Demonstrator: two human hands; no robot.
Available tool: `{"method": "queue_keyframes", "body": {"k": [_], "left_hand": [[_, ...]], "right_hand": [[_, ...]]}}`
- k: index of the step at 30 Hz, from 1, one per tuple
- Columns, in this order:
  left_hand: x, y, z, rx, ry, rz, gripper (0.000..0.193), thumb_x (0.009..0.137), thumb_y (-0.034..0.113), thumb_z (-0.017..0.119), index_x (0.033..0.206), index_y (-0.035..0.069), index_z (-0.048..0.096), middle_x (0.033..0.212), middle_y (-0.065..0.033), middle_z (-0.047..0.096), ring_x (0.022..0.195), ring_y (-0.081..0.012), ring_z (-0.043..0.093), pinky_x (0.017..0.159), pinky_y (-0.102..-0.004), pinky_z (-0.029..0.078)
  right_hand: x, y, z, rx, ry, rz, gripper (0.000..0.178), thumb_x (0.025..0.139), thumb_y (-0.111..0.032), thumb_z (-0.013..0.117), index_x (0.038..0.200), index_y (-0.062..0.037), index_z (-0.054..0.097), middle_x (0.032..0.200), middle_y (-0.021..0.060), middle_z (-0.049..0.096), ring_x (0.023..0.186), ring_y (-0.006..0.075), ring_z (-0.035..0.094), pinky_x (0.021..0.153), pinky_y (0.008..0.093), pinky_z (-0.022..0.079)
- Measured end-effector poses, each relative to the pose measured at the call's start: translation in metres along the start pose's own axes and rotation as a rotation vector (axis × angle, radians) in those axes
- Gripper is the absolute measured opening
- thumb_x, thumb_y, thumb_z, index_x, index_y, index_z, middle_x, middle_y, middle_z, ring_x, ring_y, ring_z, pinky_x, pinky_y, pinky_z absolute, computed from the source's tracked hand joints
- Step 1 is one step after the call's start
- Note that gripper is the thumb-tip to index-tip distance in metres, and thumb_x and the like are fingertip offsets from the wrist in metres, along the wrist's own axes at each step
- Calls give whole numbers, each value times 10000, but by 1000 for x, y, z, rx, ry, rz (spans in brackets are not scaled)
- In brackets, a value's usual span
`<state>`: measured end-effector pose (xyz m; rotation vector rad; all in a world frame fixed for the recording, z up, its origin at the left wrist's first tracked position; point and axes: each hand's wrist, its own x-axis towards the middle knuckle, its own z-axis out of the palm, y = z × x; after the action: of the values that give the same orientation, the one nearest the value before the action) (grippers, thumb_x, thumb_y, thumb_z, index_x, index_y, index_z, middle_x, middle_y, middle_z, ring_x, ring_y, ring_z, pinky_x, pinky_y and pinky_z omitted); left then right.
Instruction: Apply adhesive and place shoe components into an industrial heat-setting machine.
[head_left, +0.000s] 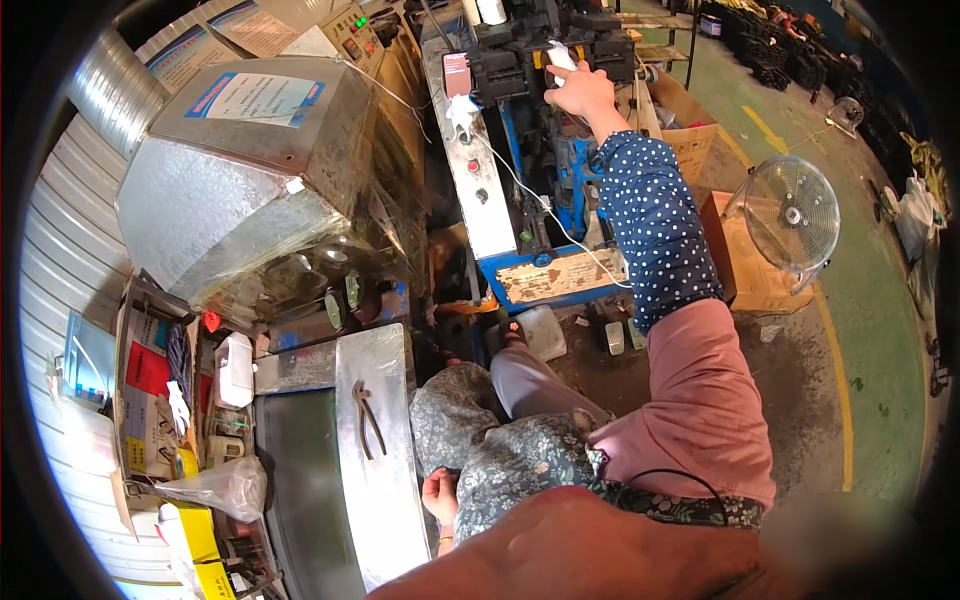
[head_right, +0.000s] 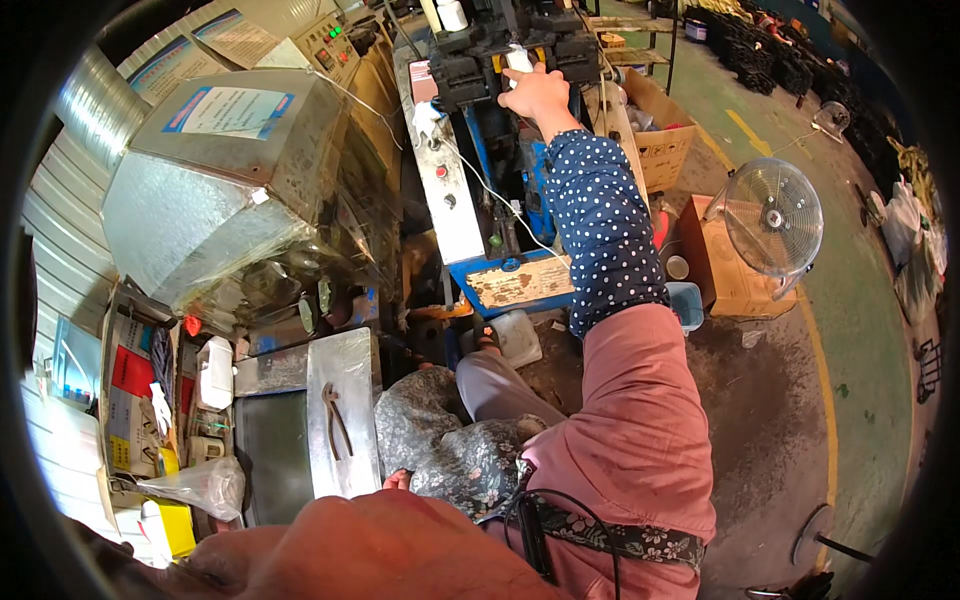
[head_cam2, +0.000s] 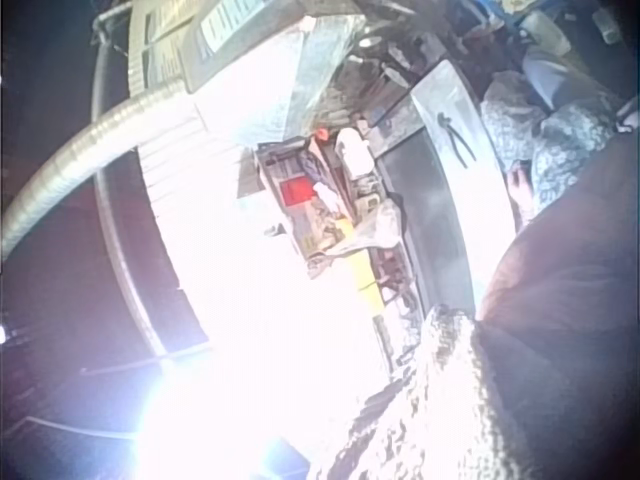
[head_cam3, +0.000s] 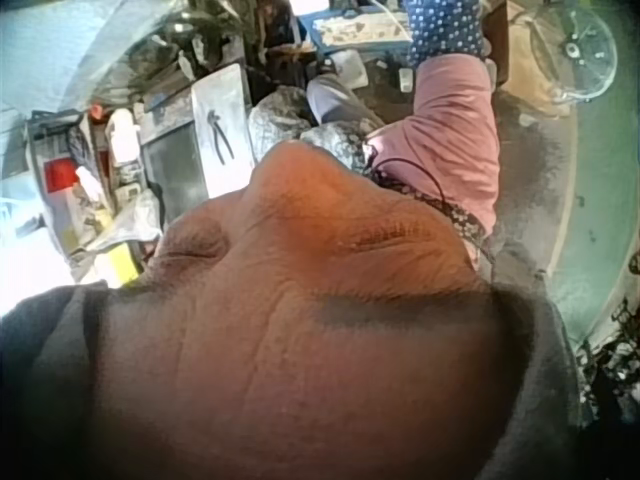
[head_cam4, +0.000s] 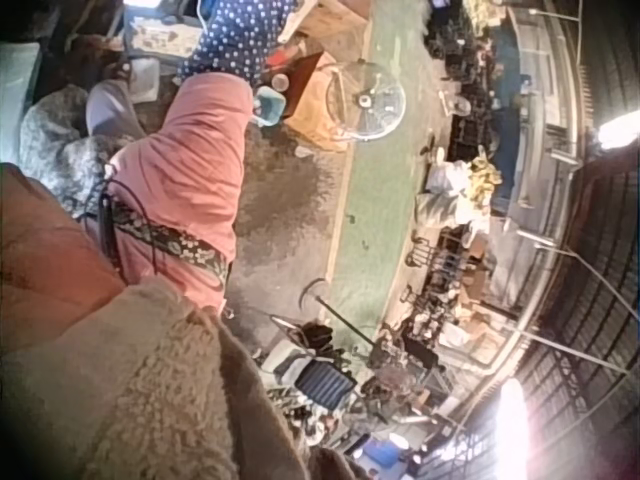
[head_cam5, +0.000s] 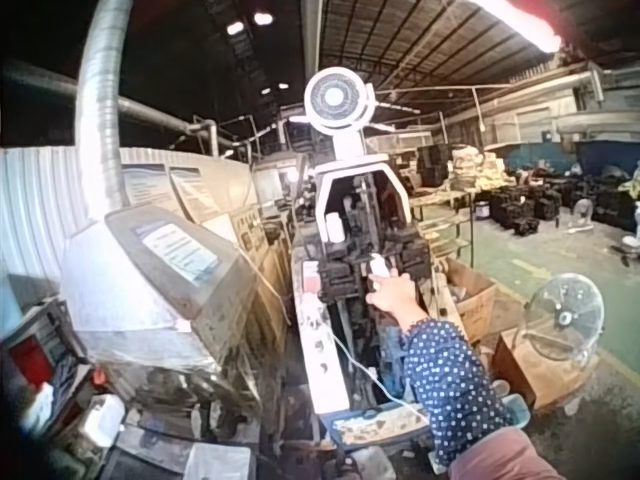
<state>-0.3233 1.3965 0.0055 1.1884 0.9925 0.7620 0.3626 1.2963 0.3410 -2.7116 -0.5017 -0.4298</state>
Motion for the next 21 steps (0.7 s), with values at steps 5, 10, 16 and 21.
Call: {"method": "queue_keyframes", "body": {"k": [5,10,16,21], "left_hand": [[-5,2,4,-22,28,36,78,922,92,631,949,23,652,760,-41,661,629,-87,575,601,-213,471],[-9,8,7,14,57,-2,93,923,96,622,952,12,651,751,-52,661,639,-95,584,603,-222,477],[-9,7,7,-32,52,-40,102,938,115,616,975,24,642,752,-41,664,608,-81,558,570,-213,450],[-12,13,8,-18,21,-29,120,948,135,610,984,24,635,742,-36,657,601,-73,547,567,-212,450]], "right_hand": [[-1,-4,-3,8,-11,-2,683,716,-487,621,1381,-417,484,1392,123,462,1202,383,482,1000,467,430],[3,-7,-8,-11,-8,-8,704,698,-503,630,1381,-405,489,1425,134,454,1234,387,482,1017,452,422],[21,-7,-25,-23,-9,-11,730,644,-524,667,1346,-367,543,1417,152,464,1217,376,524,992,442,449],[18,-14,-21,-67,70,145,981,645,-550,681,1497,-222,323,1473,219,386,1203,455,521,945,437,471]]}}
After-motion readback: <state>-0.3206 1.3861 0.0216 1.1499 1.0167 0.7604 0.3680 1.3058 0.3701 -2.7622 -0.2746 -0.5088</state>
